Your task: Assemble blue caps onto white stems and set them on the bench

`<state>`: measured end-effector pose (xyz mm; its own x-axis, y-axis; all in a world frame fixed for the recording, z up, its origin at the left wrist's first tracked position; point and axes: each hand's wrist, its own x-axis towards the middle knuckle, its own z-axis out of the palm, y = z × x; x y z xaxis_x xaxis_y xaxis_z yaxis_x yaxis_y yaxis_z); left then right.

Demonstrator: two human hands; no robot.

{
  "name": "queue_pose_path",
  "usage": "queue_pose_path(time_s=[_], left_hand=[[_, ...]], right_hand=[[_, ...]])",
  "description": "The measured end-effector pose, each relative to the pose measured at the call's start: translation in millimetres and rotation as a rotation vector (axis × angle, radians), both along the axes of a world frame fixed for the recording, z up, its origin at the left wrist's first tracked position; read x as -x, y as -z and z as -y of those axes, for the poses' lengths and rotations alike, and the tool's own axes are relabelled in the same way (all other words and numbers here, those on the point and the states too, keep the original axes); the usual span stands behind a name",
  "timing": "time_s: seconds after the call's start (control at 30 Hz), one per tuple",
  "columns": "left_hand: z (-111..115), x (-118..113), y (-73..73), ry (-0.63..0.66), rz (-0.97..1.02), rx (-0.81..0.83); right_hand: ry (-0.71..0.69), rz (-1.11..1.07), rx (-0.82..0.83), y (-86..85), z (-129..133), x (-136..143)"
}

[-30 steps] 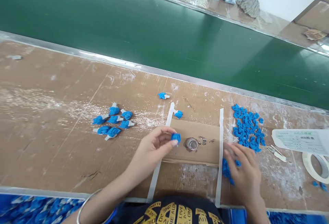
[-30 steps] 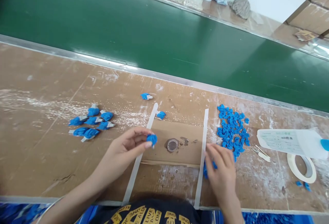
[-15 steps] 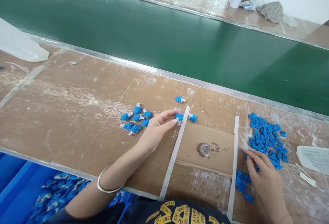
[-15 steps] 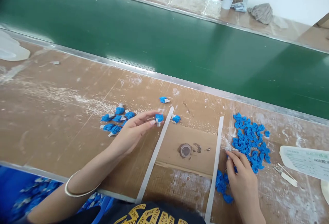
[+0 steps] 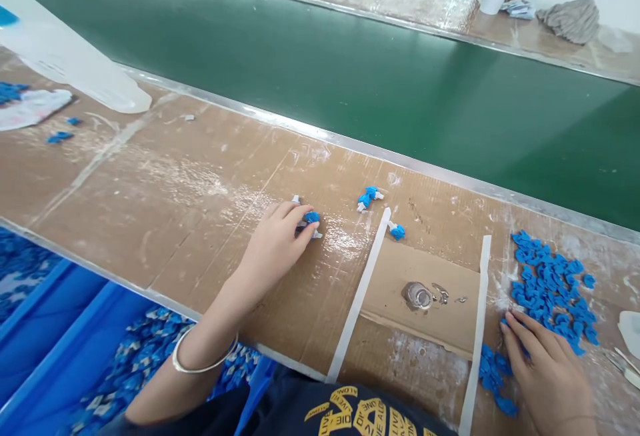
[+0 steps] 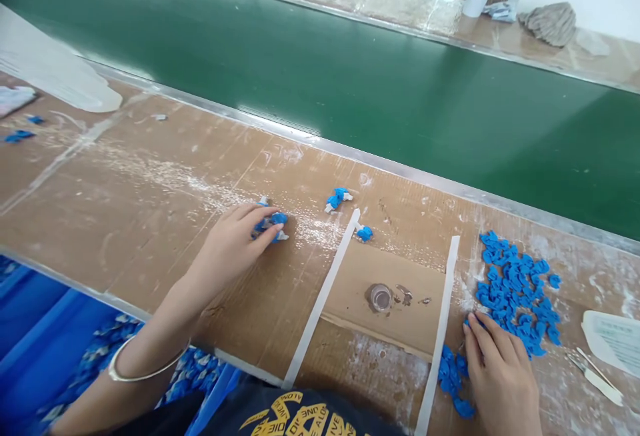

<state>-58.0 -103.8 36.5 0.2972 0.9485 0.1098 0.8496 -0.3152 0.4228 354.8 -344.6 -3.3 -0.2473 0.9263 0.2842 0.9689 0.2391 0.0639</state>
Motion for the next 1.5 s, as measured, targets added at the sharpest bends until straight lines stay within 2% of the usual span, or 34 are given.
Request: queue_pose_path(time_s=[0.1,0.2,0.3,0.4,0.5,0.6,0.67,0.73,0.8,0.87,1.0,1.13,1.27,1.33,1.37,1.43,1.5], left_hand=[[-8,1,2.5,0.125,-0.163,-0.007],[-11,-3,5.2,0.156,-0.195,-0.007],[-9,-10,7.0,0.175,-0.177,0.014],[-1,-19,5.3,0.203,-0.053,0.009],[13,-30,2.1,0.219,0.160,0.041],[34,-44,5.9,0.304,0.295,0.168],[50,-52,13.1,0.378,0.227,0.170],[64,-58,19.9,0.439,0.071,0.084],[75,-58,21.8,0.503,-0.076,0.013],[81,-54,17.8,0.571,-0.196,0.005],[86,-42,6.5,0.678,-0.367,0.071],[80,-35,10.0,0.793,-0.384,-0.049],[60,-29,17.3,0.860,-0.304,-0.148],[53,-28,16.1,0.789,-0.157,-0.087],[52,-28,13.8,0.732,-0.034,-0.006],[57,-31,7.5,0.597,0.300,0.289],[70,-40,1.4,0.441,0.695,0.721]], right_hand=[[0.100,-0.163,-0.029,-11.5,-13,20],[0.187,-0.407,-0.049,-28.9,-31,54],[0.017,-0.611,0.030,-41.7,-51,90],[-0.108,-0.667,0.070,-43.3,-66,111],[-0.135,-0.638,0.061,-37.5,-73,116],[-0.119,-0.615,0.050,-32.0,-75,117],[-0.112,-0.643,0.056,-30.9,-74,118],[-0.091,-0.727,0.084,-32.1,-71,121],[-0.029,-0.893,0.129,-34.6,-66,125],[0.068,-1.144,0.150,-37.4,-60,130],[0.200,-1.592,0.107,-42.0,-51,139],[0.271,-1.777,0.142,-46.6,-49,140],[0.259,-1.893,0.174,-50.5,-48,137],[0.255,-1.881,0.169,-50.7,-47,138],[0.256,-1.855,0.154,-50.4,-47,139],[0.237,-1.793,0.103,-49.0,-47,143],[0.195,-1.757,0.057,-47.3,-50,151]])
